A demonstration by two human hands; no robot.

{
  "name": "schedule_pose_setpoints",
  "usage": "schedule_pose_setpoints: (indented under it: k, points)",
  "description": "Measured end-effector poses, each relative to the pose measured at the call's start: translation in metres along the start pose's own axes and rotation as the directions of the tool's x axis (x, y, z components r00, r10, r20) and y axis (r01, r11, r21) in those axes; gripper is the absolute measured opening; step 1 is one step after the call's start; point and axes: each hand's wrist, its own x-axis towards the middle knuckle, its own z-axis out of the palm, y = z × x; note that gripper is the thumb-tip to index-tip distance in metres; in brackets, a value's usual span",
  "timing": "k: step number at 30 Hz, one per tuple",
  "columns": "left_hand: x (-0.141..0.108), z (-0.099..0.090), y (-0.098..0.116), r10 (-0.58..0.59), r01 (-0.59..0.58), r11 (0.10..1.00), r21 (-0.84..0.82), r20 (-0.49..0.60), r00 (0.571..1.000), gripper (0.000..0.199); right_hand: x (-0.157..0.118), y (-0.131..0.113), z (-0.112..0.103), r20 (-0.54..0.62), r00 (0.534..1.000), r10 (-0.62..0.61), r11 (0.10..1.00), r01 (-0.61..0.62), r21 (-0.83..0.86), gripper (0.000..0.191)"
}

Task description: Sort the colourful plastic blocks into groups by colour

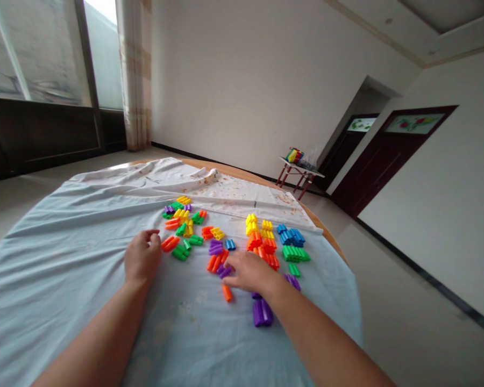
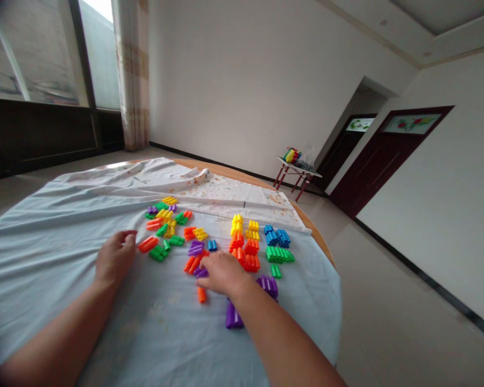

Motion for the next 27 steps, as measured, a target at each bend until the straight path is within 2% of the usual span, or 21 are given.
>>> schedule_pose_setpoints:
  k: [2, 4, 6, 8, 12, 16, 19, 24, 27]
  points:
    - [0.0, 0.0, -0.001, 0.024, -0.025, 0.999, 0.029, 0.005, 1.0, 0.037, -0.004, -0.009, 0.004, 0.148, 0.989, 0.009, 1.0, -0.005, -0.03, 0.03]
    - [0.0, 0.0, -0.001, 0.045, -0.046, 0.998, 0.052, 0.011, 0.999, 0.037, -0.003, -0.016, 0.01, 0.207, 0.978, 0.01, 0.999, 0.001, -0.051, 0.025]
    - [0.0, 0.0, -0.002, 0.06, -0.062, 0.996, 0.07, 0.017, 0.998, 0.038, 0.003, -0.018, 0.017, 0.146, 0.989, 0.01, 1.0, -0.006, -0.029, 0.021]
    - [0.0, 0.0, -0.003, 0.066, -0.068, 0.994, 0.084, 0.022, 0.998, 0.038, 0.009, -0.017, 0.02, 0.035, 0.999, 0.02, 0.999, -0.021, 0.03, 0.023]
    - [0.0, 0.0, -0.003, 0.057, -0.059, 0.993, 0.099, 0.027, 0.998, 0.037, 0.014, -0.008, 0.015, -0.111, 0.992, 0.065, 0.992, -0.052, 0.111, 0.031]
    - [-0.001, -0.001, -0.002, 0.05, -0.053, 0.993, 0.101, 0.032, 0.998, 0.037, 0.013, -0.004, 0.012, -0.107, 0.987, 0.117, 0.988, -0.105, 0.108, 0.022]
    - [-0.002, -0.004, 0.0, 0.042, -0.046, 0.994, 0.101, 0.046, 0.998, 0.037, 0.015, -0.007, 0.018, -0.093, 0.993, 0.076, 0.988, -0.062, 0.142, 0.017]
    - [-0.002, -0.007, 0.003, 0.029, -0.036, 0.995, 0.09, 0.072, 0.997, 0.038, 0.029, -0.008, 0.026, -0.216, 0.975, 0.053, 0.997, -0.04, 0.064, 0.022]
    - [-0.002, -0.008, 0.004, 0.017, -0.022, 0.997, 0.077, 0.066, 0.998, 0.037, 0.041, -0.007, 0.026, -0.249, 0.967, 0.048, 0.999, -0.044, 0.023, 0.028]
